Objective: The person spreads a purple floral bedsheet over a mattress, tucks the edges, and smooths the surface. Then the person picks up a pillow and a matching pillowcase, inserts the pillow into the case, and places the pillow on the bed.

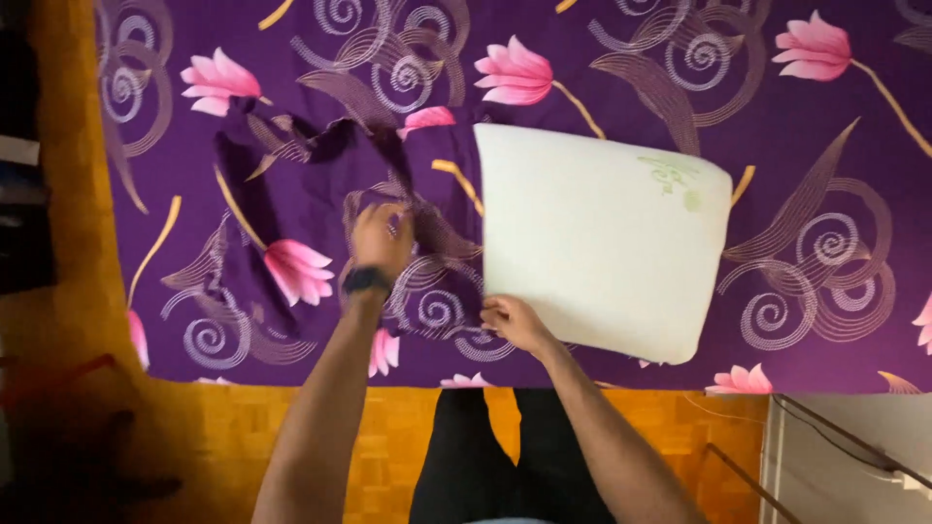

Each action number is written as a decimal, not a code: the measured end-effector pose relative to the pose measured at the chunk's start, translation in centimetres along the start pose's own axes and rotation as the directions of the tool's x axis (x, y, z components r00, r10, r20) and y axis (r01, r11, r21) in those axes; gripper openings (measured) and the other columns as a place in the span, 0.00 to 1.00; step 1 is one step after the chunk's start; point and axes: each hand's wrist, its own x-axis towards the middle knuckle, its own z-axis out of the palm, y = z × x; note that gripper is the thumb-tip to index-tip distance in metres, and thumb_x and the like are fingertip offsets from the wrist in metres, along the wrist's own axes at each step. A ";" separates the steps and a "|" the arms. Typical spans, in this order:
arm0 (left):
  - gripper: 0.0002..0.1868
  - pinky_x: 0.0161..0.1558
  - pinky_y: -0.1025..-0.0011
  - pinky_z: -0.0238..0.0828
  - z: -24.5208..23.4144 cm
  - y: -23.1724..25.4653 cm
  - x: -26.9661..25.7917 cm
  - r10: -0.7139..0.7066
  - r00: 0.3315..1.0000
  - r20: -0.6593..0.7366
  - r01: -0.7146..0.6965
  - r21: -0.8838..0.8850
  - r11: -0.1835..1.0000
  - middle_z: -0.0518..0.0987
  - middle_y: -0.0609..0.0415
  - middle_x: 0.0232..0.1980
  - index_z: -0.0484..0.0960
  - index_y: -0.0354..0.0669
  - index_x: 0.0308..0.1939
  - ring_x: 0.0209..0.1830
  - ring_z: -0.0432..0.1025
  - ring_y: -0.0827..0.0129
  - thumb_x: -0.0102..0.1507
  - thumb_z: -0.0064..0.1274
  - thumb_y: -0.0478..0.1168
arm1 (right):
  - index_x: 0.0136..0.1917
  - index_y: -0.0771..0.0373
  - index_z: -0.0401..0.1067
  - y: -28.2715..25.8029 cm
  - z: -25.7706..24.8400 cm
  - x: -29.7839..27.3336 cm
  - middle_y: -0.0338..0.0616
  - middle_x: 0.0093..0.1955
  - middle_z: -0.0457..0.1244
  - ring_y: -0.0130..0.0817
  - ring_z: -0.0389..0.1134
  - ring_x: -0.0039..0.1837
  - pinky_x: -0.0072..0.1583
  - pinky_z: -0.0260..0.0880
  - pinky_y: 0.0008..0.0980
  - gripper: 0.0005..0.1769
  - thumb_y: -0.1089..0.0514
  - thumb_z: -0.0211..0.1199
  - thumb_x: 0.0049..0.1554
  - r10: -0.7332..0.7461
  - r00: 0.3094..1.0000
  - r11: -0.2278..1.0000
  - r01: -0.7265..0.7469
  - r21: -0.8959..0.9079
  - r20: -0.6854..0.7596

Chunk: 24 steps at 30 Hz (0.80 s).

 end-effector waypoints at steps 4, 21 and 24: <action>0.15 0.58 0.64 0.81 2.5 11.6 6.7 0.199 0.813 0.547 -0.102 -0.203 0.974 0.79 0.70 0.50 0.85 0.67 0.50 0.54 0.79 0.69 0.62 0.65 0.59 | 0.65 0.54 0.78 -4.0 -6.1 4.3 0.49 0.56 0.75 0.48 0.78 0.57 0.54 0.81 0.46 0.14 0.57 0.65 0.67 -0.363 0.908 0.885 0.267 -0.382 -0.207; 0.29 0.78 0.52 0.52 14.0 20.7 17.0 -0.091 0.394 0.915 -0.333 0.234 0.913 0.83 0.70 0.69 0.80 0.73 0.71 0.74 0.72 0.69 0.70 0.52 0.71 | 0.79 0.33 0.67 -21.5 -18.4 23.3 0.35 0.75 0.67 0.40 0.66 0.79 0.78 0.57 0.57 0.50 0.06 0.38 0.58 -0.174 0.984 0.590 0.076 -0.804 -0.035; 0.28 0.70 0.61 0.75 15.1 19.8 16.7 -0.080 0.396 0.915 -0.163 0.156 0.974 0.86 0.61 0.63 0.87 0.67 0.65 0.68 0.78 0.62 0.63 0.67 0.65 | 0.79 0.37 0.70 -22.6 -17.9 23.4 0.40 0.74 0.68 0.43 0.67 0.78 0.75 0.65 0.55 0.55 0.06 0.54 0.51 -0.118 0.993 0.604 0.081 -0.793 0.012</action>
